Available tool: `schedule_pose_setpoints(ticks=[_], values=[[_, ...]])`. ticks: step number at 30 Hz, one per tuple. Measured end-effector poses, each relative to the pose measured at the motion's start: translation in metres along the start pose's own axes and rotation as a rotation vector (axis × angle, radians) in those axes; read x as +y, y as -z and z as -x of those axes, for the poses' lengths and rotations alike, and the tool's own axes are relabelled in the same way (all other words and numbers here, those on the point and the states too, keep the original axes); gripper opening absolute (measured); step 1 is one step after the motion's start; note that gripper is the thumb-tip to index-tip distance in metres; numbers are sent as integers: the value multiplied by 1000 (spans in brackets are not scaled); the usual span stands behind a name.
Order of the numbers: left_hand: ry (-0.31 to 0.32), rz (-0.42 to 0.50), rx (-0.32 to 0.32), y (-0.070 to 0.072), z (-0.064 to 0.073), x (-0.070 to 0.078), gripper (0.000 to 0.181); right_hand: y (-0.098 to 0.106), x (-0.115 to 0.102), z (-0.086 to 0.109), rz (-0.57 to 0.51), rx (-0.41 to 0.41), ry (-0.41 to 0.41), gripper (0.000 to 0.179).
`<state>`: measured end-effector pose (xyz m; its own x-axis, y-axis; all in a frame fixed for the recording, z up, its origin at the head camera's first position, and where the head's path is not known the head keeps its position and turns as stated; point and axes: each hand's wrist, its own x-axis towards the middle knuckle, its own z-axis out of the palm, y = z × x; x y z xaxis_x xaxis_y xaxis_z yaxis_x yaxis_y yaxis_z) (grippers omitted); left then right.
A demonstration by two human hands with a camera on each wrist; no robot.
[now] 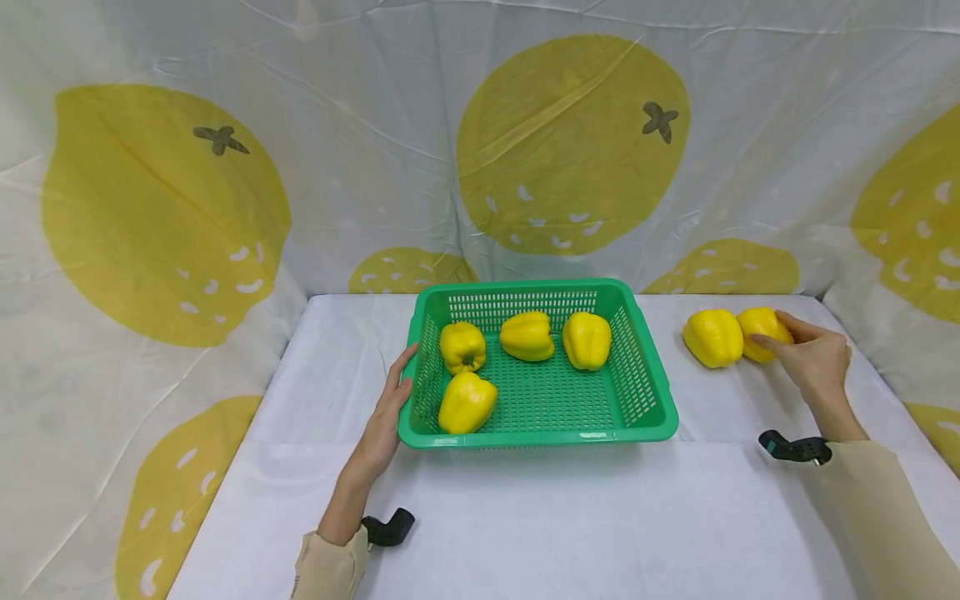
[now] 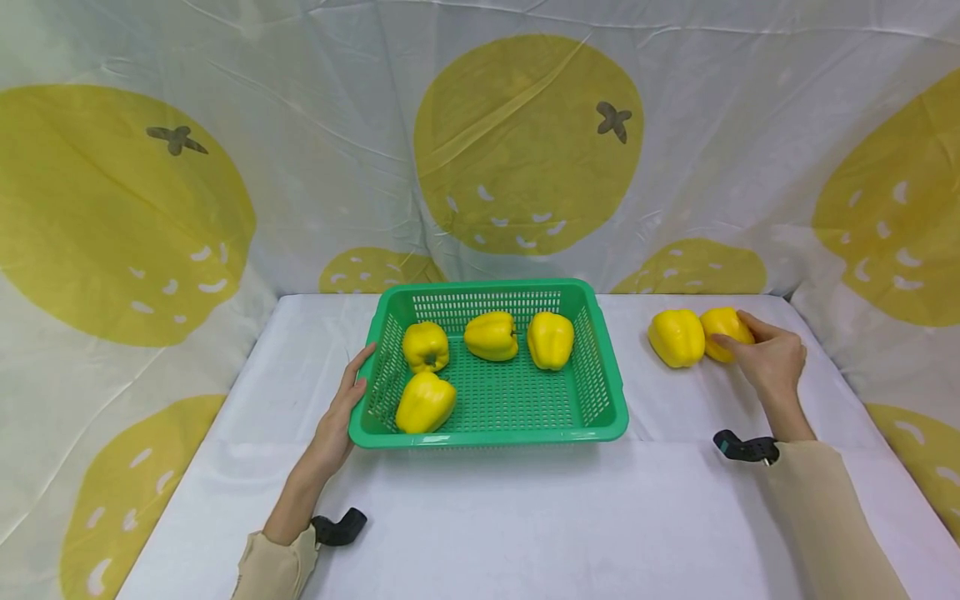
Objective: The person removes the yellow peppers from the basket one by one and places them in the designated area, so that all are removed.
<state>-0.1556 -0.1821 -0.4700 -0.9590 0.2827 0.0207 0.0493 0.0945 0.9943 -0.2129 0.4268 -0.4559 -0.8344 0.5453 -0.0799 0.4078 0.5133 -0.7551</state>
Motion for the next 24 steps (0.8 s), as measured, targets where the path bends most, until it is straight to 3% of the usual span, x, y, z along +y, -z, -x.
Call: schedule_pose_setpoints(ticks=[15,24], values=[[-1,-2,13,-1,0,0,50,-1,9,5,11,0,65,76],[-13,2,4,0,0,-1,50,0,9,7,13,-13,63,74]])
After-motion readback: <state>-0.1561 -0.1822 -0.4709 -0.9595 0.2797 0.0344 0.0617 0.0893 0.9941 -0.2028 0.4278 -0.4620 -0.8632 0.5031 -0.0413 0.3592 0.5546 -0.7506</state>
